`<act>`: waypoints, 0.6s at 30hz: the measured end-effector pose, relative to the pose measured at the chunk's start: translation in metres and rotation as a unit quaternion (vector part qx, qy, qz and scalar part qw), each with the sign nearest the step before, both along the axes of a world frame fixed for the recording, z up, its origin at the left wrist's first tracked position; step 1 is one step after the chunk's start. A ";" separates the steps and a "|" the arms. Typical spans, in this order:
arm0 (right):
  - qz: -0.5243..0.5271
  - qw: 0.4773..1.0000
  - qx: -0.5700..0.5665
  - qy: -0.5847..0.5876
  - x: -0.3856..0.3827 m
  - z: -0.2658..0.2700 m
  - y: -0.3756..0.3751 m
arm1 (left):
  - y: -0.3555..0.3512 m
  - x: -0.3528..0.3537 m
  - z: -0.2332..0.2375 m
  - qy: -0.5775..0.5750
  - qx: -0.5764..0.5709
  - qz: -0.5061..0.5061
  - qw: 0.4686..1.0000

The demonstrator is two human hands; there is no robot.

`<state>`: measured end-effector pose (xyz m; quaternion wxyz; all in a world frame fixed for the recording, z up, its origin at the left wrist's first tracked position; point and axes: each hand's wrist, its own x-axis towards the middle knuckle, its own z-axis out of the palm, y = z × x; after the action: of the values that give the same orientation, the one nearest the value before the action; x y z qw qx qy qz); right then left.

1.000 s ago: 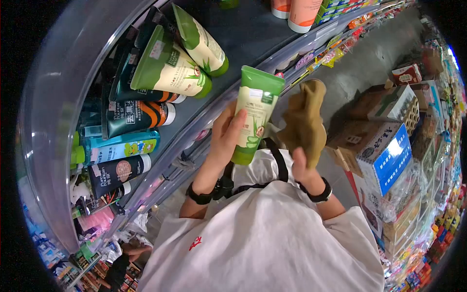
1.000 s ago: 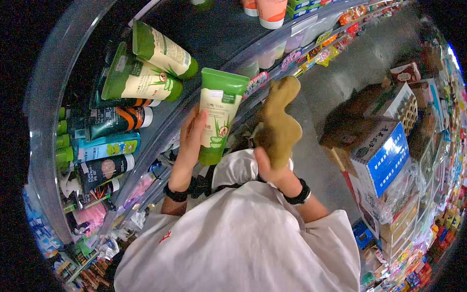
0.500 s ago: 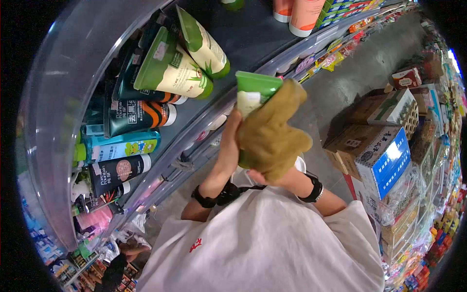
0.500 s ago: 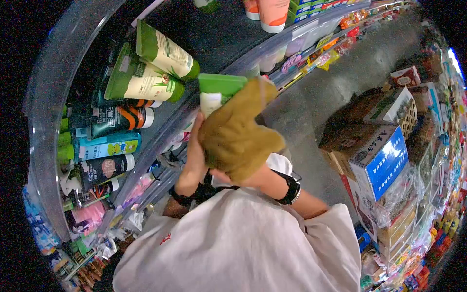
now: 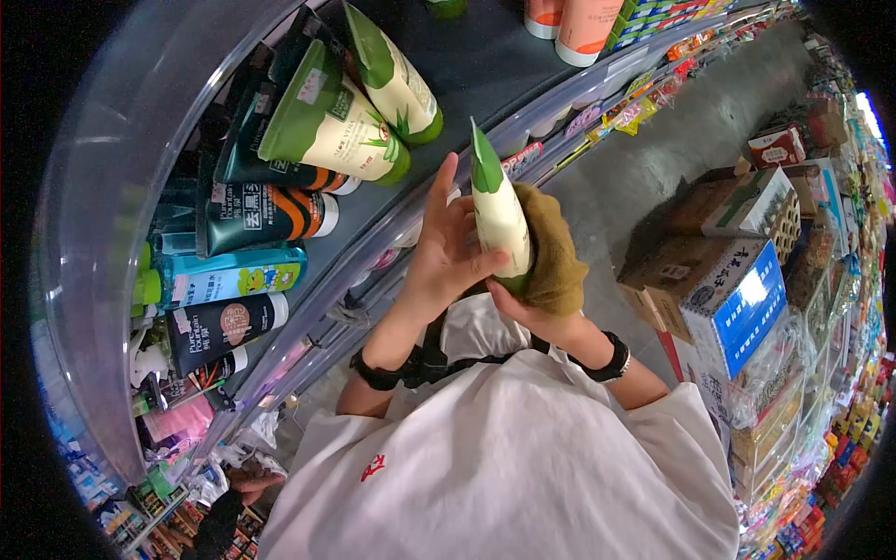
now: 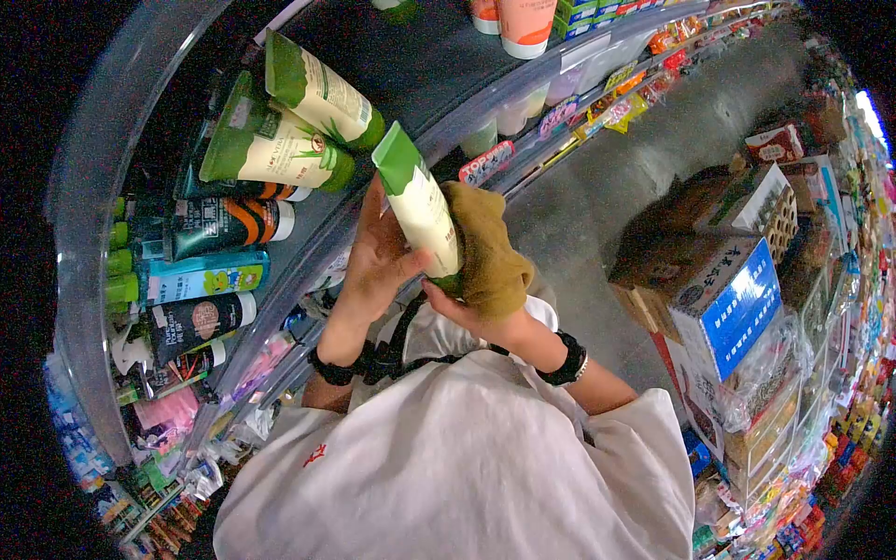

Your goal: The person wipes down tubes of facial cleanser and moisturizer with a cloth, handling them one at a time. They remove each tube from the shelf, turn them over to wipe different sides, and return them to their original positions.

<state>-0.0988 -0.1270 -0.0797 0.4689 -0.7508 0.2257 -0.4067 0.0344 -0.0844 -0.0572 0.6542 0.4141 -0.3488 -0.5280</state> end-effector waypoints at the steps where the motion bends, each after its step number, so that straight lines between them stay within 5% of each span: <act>1: 0.000 1.000 -0.002 -0.001 -0.002 0.000 0.001 | -0.001 0.003 -0.001 -0.001 -0.002 0.000 1.000; 4: 0.024 0.996 0.086 -0.012 -0.009 0.011 0.008 | 0.003 0.017 -0.006 -0.150 0.010 -0.005 0.989; 6: 0.124 0.936 0.310 -0.111 -0.020 0.017 0.004 | 0.004 0.020 -0.006 0.007 0.062 0.007 0.998; 7: 0.125 0.936 0.310 -0.110 -0.024 0.017 0.005 | 0.003 0.020 -0.005 0.008 0.062 0.008 0.998; 10: 0.140 0.830 0.517 -0.156 -0.032 0.016 0.016 | -0.005 0.009 0.011 0.039 -0.032 -0.081 0.995; 15: 0.142 0.916 0.376 -0.010 -0.035 0.011 0.009 | -0.004 0.009 0.004 0.186 0.047 -0.023 0.981; 17: 0.056 0.986 0.072 0.139 -0.040 0.009 0.011 | -0.007 0.013 0.001 0.165 -0.054 -0.063 0.983; 18: 0.012 0.990 0.123 0.075 -0.039 0.010 0.017 | -0.005 0.007 0.010 0.173 -0.036 -0.019 0.984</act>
<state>-0.1380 -0.1097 -0.0697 0.5441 -0.7188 0.2992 -0.3127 0.0415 -0.0892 -0.0473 0.7091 0.2857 -0.2571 -0.5912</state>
